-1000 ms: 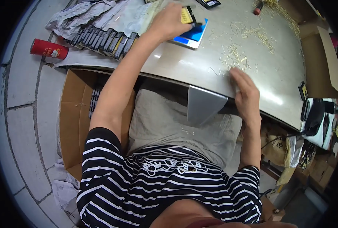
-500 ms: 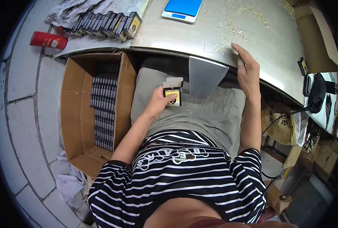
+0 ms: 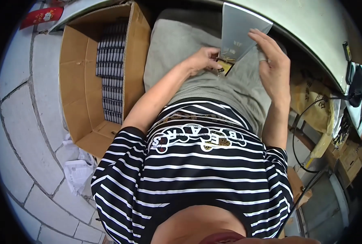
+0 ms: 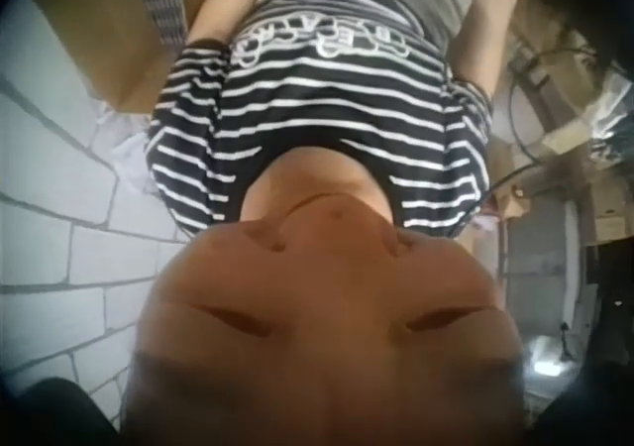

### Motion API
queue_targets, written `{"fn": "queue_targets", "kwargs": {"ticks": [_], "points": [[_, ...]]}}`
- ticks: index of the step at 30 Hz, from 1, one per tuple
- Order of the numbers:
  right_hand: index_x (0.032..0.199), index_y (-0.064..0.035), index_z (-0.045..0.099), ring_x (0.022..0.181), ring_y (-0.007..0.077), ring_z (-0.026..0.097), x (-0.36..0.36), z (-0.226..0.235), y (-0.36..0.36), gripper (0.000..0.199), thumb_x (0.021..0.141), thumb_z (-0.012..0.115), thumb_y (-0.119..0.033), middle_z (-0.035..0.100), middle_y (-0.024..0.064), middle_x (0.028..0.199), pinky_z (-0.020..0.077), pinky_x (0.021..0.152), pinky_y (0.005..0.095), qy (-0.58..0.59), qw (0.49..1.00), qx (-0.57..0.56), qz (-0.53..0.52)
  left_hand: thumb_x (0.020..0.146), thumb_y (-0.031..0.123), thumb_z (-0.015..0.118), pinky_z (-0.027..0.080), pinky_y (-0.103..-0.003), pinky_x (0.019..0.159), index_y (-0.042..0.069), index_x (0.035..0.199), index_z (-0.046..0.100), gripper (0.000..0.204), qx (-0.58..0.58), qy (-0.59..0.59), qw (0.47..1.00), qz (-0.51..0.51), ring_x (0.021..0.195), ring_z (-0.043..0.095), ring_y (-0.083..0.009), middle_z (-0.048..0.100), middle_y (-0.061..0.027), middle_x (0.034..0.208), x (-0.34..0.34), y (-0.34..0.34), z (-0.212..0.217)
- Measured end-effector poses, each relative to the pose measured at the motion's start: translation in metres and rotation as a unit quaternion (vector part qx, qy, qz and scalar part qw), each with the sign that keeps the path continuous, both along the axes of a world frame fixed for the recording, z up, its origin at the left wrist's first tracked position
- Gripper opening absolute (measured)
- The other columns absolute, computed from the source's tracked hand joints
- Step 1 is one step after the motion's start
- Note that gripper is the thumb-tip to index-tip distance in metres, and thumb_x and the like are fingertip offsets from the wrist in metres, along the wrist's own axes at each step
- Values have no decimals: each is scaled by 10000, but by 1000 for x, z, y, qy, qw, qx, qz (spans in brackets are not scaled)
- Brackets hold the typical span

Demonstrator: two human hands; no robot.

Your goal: Weighing small yellow boxes on a digital scale and placing them into plastic bags for packaging.

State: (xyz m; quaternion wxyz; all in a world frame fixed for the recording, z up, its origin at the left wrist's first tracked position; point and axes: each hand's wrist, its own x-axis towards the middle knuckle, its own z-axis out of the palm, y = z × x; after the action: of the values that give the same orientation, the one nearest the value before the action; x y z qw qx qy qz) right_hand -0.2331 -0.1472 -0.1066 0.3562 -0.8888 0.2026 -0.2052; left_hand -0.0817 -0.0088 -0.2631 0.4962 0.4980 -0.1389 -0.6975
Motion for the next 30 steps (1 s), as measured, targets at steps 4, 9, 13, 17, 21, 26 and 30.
{"fn": "queue_targets", "kwargs": {"ticks": [4,9,13,17,21,26,30], "points": [[1148,-30,626,1105,271,604,2,-50,9,556,681,401,170,641,159,1147,455,963,333,36,997,65,-37,781,-32,667,507,-217,716,21,1223,566,456,-46,22,998,30,883,630,-116,658,-59,1056,0,-2,-14],[1093,-45,653,1000,369,607,2,-56,27,435,681,529,15,645,190,1075,495,864,424,264,962,41,54,798,111,706,480,-263,745,23,1058,647,281,-35,-182,979,-83,829,560,-92,638,-5,955,-5,-15,-13],[940,-42,677,862,381,634,-4,-54,8,254,706,578,-56,665,186,913,510,767,463,95,994,-38,-48,845,169,669,466,-220,687,41,1136,629,320,-21,-29,998,-51,772,570,-69,650,0,939,-19,4,6],[915,-34,652,781,388,639,-6,-41,10,201,731,622,-108,659,189,790,499,699,465,211,977,-14,40,855,92,625,444,-240,674,22,1098,640,253,-45,-91,994,-32,750,547,-70,637,7,901,-11,-1,43],[897,-12,627,677,351,653,4,-3,8,149,789,605,-113,643,190,720,502,622,431,139,989,-17,49,835,69,586,438,-239,772,13,1082,626,256,-110,-167,979,25,844,563,-84,630,4,948,-3,-4,80],[916,-7,624,614,328,634,20,9,-37,138,792,575,-41,624,190,717,502,580,397,8,988,153,-13,872,153,547,390,-291,970,-9,1240,526,403,-247,-159,936,195,1123,544,-173,598,-100,1189,29,-9,133],[931,-26,642,696,395,609,29,12,-73,226,715,580,-6,622,210,775,504,641,418,2,997,-61,-36,893,177,563,428,-303,933,-12,1206,547,366,-194,-182,930,254,1060,599,-202,628,-126,1142,53,-5,131]]}}
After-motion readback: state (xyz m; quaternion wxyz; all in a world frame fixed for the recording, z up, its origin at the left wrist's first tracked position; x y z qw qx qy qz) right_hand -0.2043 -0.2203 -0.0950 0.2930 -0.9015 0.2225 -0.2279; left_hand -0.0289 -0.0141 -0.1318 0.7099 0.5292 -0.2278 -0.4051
